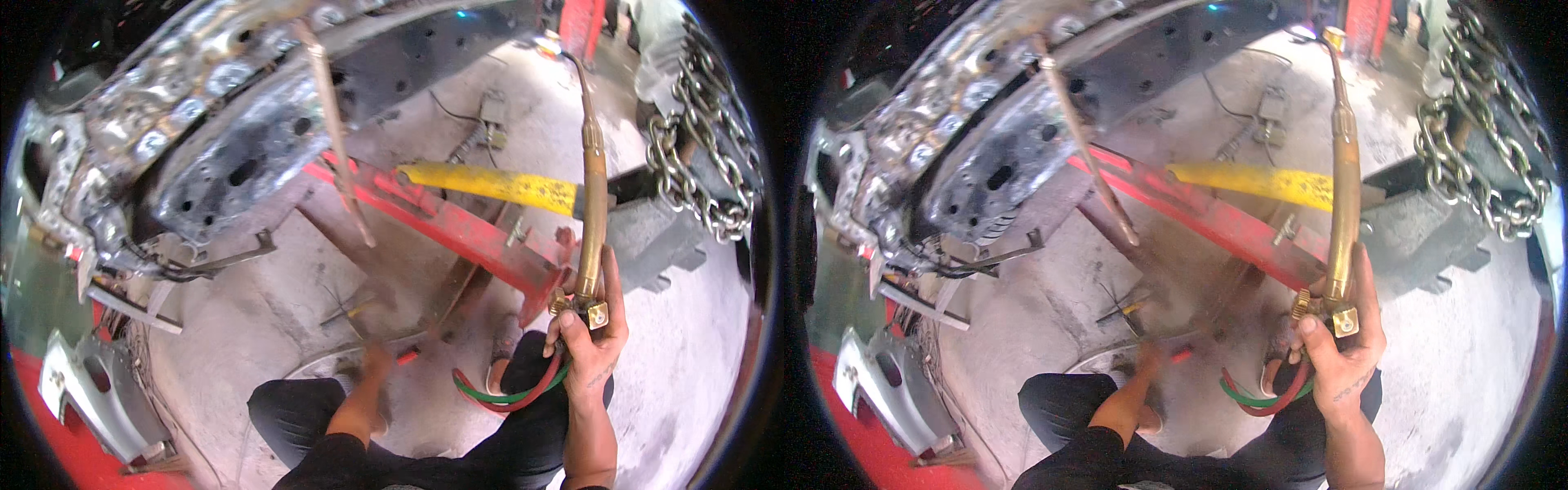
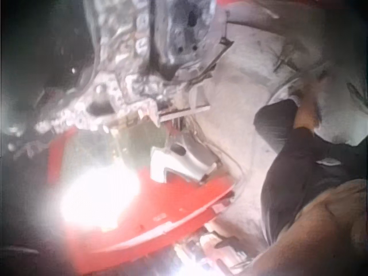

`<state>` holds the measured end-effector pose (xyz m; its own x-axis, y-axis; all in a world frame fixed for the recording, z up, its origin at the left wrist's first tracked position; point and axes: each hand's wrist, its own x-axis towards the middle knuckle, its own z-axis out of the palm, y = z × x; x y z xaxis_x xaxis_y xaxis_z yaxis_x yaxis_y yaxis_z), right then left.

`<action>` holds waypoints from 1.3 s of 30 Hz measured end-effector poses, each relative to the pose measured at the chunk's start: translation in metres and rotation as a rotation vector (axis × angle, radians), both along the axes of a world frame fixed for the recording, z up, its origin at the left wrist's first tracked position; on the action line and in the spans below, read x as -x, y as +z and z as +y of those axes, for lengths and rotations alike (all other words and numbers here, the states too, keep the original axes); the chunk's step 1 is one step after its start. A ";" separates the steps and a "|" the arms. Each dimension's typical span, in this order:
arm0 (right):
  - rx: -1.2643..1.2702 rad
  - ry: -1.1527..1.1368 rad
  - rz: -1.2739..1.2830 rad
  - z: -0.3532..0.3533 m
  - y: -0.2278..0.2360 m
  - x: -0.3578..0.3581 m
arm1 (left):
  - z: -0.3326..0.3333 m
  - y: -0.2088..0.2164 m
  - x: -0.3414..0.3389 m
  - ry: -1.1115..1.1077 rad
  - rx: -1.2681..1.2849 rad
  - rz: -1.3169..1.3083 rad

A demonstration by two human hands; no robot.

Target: The person welds a car frame using a welding torch and filler rod, then uses a hammer to tap the welds. The person repeats this process on different sections of the frame.

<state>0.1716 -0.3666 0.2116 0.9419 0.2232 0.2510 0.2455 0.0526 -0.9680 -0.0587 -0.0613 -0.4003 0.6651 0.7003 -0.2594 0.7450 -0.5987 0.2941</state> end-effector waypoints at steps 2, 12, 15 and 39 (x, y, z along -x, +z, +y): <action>-0.006 -0.030 0.001 -0.011 -0.014 -0.001 | -0.012 0.064 -0.028 -0.434 0.050 0.424; -0.206 0.074 -0.003 -0.001 0.006 0.028 | -0.052 0.171 -0.033 -0.346 0.231 -0.268; -0.247 0.126 -0.021 -0.007 0.004 0.033 | -0.039 0.234 -0.030 -0.440 0.229 -0.160; -0.098 0.599 0.164 0.018 0.014 0.055 | -0.052 0.559 -0.017 -0.166 0.372 -1.177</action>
<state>0.1165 -0.3489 0.2261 0.6884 0.7074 0.1600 -0.0050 0.2253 -0.9743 -0.0414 -0.1136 0.1583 0.7009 0.5975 0.3894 -0.1626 -0.3978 0.9030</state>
